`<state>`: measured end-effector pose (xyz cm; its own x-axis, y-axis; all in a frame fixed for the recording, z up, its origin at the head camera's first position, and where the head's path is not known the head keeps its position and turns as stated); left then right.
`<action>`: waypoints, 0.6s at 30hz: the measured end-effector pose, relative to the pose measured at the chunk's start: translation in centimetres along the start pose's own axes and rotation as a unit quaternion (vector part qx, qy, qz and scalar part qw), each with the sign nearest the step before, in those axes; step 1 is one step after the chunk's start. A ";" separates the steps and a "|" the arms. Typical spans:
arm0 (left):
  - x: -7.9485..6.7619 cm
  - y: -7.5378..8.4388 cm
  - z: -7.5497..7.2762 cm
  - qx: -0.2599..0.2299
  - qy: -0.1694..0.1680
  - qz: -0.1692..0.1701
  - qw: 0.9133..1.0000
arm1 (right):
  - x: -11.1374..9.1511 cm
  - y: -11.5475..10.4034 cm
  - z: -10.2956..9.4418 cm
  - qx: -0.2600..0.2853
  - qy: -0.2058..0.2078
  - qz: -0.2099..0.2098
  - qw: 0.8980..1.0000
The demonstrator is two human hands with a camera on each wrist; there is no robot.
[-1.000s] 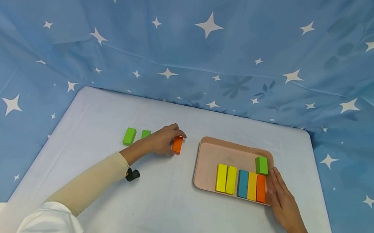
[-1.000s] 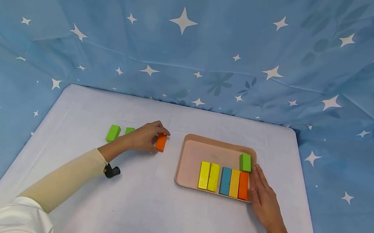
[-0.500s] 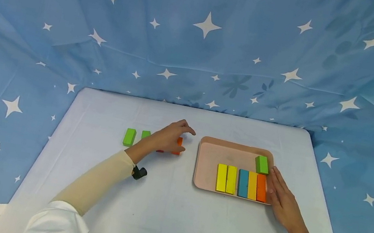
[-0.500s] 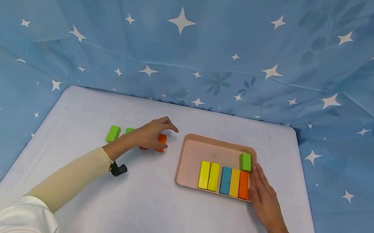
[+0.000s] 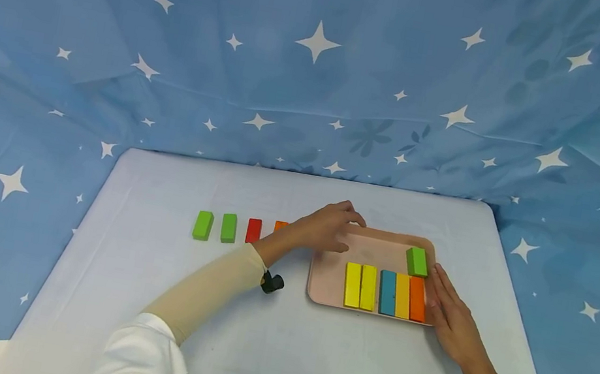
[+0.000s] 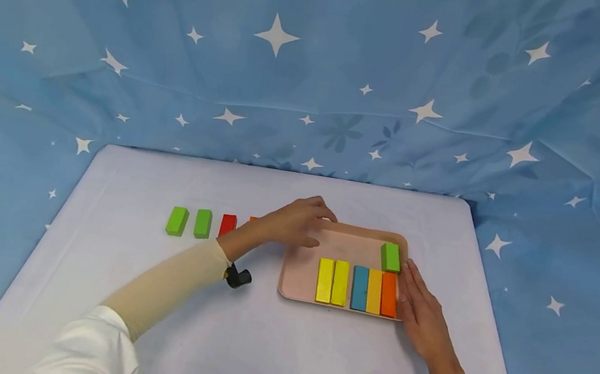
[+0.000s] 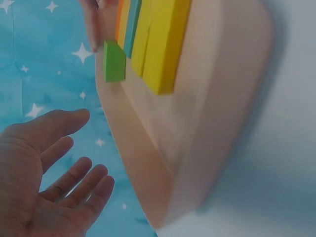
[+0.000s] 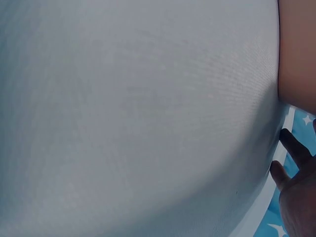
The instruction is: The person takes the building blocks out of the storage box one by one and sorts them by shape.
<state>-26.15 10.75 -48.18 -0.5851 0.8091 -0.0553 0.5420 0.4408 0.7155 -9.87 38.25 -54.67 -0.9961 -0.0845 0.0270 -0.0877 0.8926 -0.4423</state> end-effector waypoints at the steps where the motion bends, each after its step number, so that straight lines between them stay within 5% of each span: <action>1: 0.4 0.4 0.2 0.000 -0.004 0.005 1.000 | 0.0 0.0 0.0 0.002 -0.001 0.000 1.000; 18: 7.3 4.0 5.9 -0.014 -0.046 0.034 0.998 | 0.1 0.1 -0.2 0.006 0.004 -0.005 1.000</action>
<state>-24.70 20.72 -49.85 -0.4893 0.8694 -0.0685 0.5611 0.3740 0.7384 -9.96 38.44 -54.49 -0.9953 -0.0888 0.0387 -0.0966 0.8865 -0.4526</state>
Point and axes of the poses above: each hand's wrist, its own x-axis towards the middle knuckle, its own z-axis out of the palm, y = z × x, the point moved 6 cm from there along x, towards the middle knuckle, and after that the axes turned 7 degrees about -x, right-handed, at the moved point
